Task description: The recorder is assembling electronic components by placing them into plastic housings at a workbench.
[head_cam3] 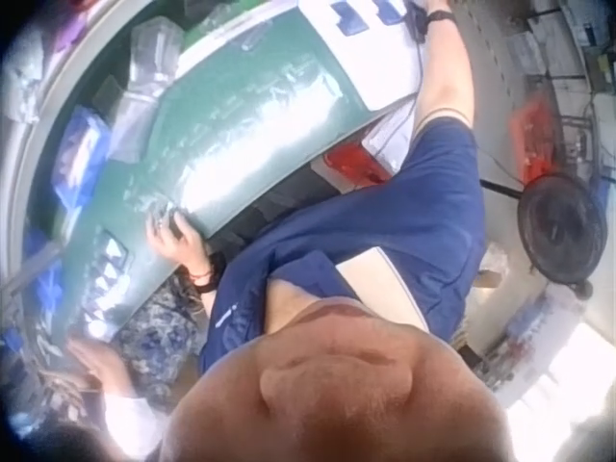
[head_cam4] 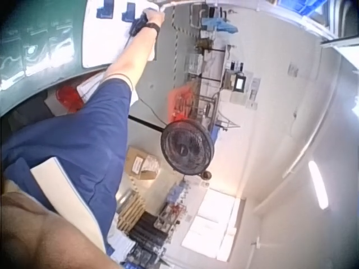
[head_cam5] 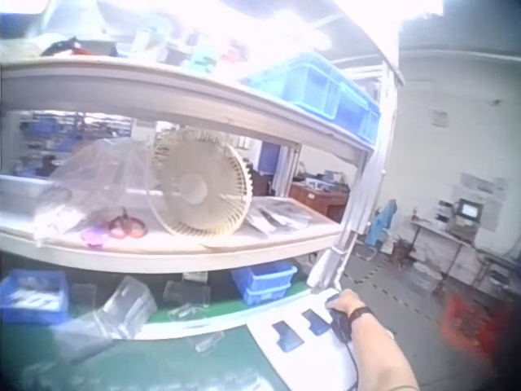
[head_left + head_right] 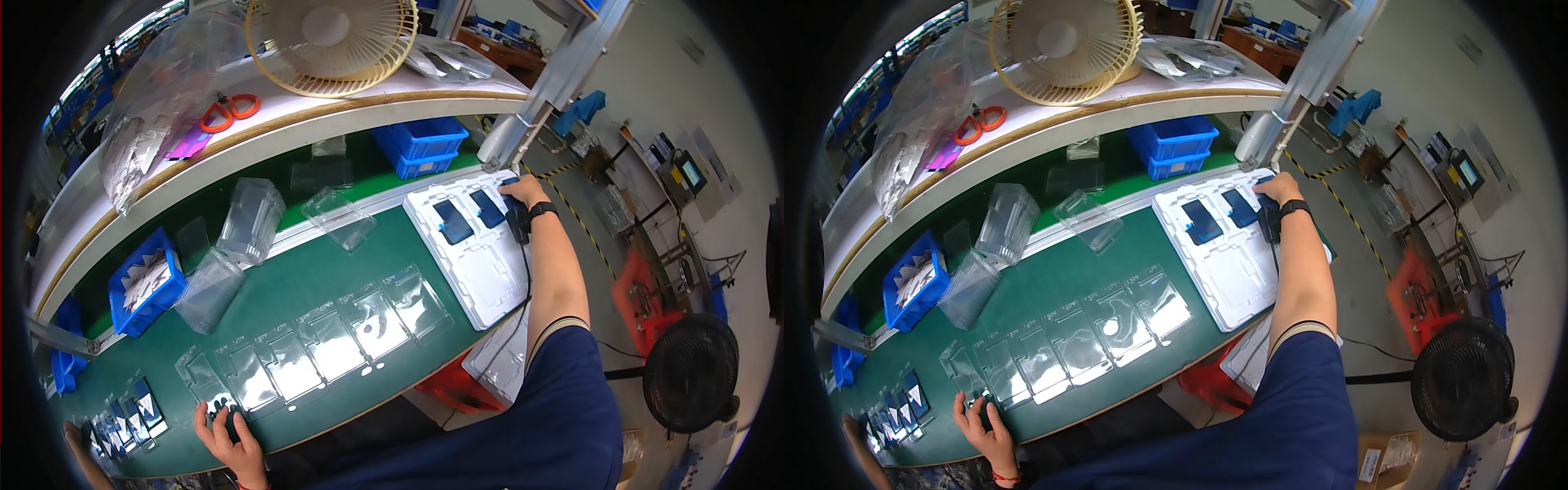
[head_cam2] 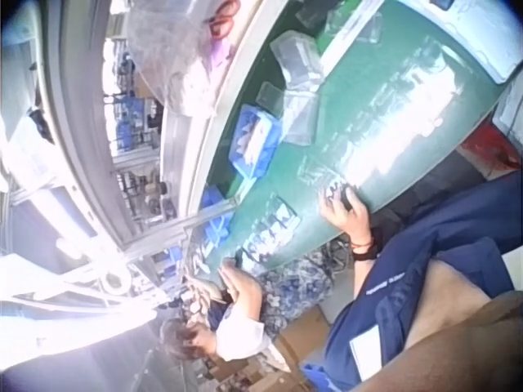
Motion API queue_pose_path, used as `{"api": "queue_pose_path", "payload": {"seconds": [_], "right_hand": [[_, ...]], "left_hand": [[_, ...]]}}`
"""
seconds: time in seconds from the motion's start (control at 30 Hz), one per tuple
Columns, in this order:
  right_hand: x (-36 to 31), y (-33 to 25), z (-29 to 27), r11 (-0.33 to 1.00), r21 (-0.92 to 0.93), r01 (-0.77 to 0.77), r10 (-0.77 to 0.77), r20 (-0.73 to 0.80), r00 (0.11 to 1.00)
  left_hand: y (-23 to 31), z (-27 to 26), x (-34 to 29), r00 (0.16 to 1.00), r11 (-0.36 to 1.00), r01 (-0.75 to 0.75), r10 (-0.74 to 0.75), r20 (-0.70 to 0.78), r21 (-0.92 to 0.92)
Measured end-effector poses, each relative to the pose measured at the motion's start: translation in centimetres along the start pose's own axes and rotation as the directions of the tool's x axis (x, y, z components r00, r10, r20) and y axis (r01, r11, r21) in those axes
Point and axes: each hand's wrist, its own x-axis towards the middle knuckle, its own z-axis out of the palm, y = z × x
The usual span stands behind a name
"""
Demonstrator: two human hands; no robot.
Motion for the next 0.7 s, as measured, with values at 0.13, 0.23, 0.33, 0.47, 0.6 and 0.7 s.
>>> {"api": "queue_pose_path", "payload": {"seconds": [0.13, 0.23, 0.33, 0.47, 0.6, 0.7], "right_hand": [[1.3, -0.9, 0.2, 0.990, -0.128, -0.050, 0.059, 0.073, 0.996], [-0.6, -2.4, -0.1, 0.985, -0.173, -0.021, 0.012, -0.049, 0.999], [-2.9, -3.7, -1.8, 0.981, -0.192, 0.035, -0.063, -0.138, 0.988], [-3.5, -4.9, -0.7, 0.977, -0.004, 0.214, -0.214, 0.010, 0.977], [-5.9, -6.5, 0.9, 0.987, -0.010, 0.160, -0.158, 0.104, 0.982], [-6.2, -6.8, 0.8, 0.994, 0.011, 0.107, -0.107, 0.139, 0.984]], "left_hand": [[0.2, 0.0, 0.1, 1.000, 0.999, -0.009, 0.009, -0.008, 0.034], [0.1, 0.1, 0.0, 1.000, 1.000, 0.009, -0.009, -0.008, 0.011], [0.1, 0.3, 0.1, 1.000, 1.000, 0.010, -0.010, -0.001, -0.015], [0.1, -0.3, 0.1, 0.999, 1.000, -0.020, 0.021, -0.034, 0.016], [-0.2, -0.1, -0.1, 0.996, 0.999, -0.038, 0.036, -0.076, -0.019], [0.0, -0.2, 0.0, 0.997, 0.999, -0.022, 0.018, -0.070, -0.047]]}}
